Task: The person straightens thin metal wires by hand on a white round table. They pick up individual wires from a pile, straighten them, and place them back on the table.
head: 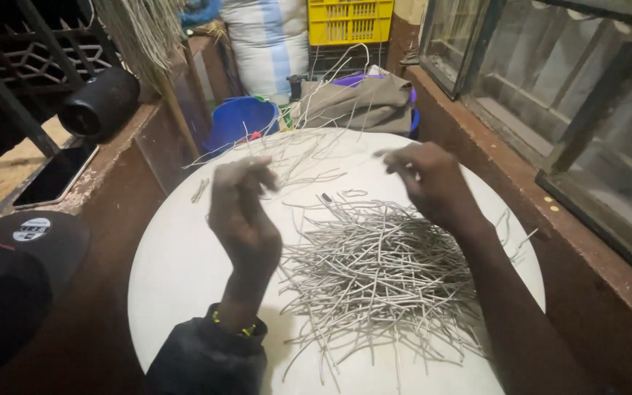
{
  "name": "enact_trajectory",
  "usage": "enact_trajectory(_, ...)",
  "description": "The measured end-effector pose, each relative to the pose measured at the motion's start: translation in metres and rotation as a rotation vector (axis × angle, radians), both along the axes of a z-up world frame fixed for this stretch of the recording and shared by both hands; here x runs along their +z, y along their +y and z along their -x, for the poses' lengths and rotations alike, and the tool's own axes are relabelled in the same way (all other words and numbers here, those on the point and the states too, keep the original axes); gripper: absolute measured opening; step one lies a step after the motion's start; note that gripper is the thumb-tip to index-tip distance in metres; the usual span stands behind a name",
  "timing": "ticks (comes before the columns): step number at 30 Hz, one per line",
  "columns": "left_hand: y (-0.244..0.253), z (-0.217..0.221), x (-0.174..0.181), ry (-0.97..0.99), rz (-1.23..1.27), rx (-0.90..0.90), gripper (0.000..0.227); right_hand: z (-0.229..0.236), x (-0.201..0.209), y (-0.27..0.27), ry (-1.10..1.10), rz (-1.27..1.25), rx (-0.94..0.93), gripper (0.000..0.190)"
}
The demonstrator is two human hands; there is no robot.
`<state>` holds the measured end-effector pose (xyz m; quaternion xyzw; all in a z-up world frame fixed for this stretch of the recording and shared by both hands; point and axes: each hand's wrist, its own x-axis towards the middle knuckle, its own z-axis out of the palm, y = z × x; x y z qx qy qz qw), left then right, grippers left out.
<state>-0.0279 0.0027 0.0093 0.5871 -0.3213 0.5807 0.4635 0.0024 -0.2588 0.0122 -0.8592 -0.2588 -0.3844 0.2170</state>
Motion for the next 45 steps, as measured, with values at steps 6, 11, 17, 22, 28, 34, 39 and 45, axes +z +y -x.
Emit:
enact_trajectory(6, 0.007, 0.016, 0.018, 0.109, 0.050, -0.166, 0.015, -0.001, -0.016, 0.015, 0.538, 0.168, 0.085, 0.023)
enact_trajectory(11, -0.005, -0.010, -0.009, 0.269, 0.282, -0.470, 0.016, -0.005, -0.014, -0.001, 0.579, 0.079, 0.035, 0.030)
enact_trajectory(17, -0.045, -0.017, -0.034, 0.711, 0.510, -0.680, 0.012, -0.022, -0.017, -0.041, 0.037, -0.273, -0.154, 0.034)
enact_trajectory(22, -0.052, -0.052, -0.080, 0.894, 0.231, -0.569, 0.009, -0.021, -0.017, -0.027, -0.034, -0.316, -0.185, 0.021)
enact_trajectory(28, 0.006, -0.084, -0.088, 0.642, -0.605, -0.020, 0.074, -0.014, -0.014, -0.020, 0.070, -0.186, -0.095, 0.017)
enact_trajectory(34, 0.106, -0.107, -0.082, 0.896, -0.707, 0.581, 0.052, -0.002, -0.005, -0.011, 0.277, -0.196, -0.035, 0.022)
enact_trajectory(39, 0.138, -0.162, -0.142, 1.253, -0.668, 0.703, 0.020, 0.011, 0.003, 0.000, 0.425, -0.157, -0.028, 0.023)
enact_trajectory(45, 0.135, -0.130, -0.100, 0.996, -0.428, 0.657, 0.019, 0.010, -0.001, -0.004, 0.462, -0.128, -0.041, 0.022)
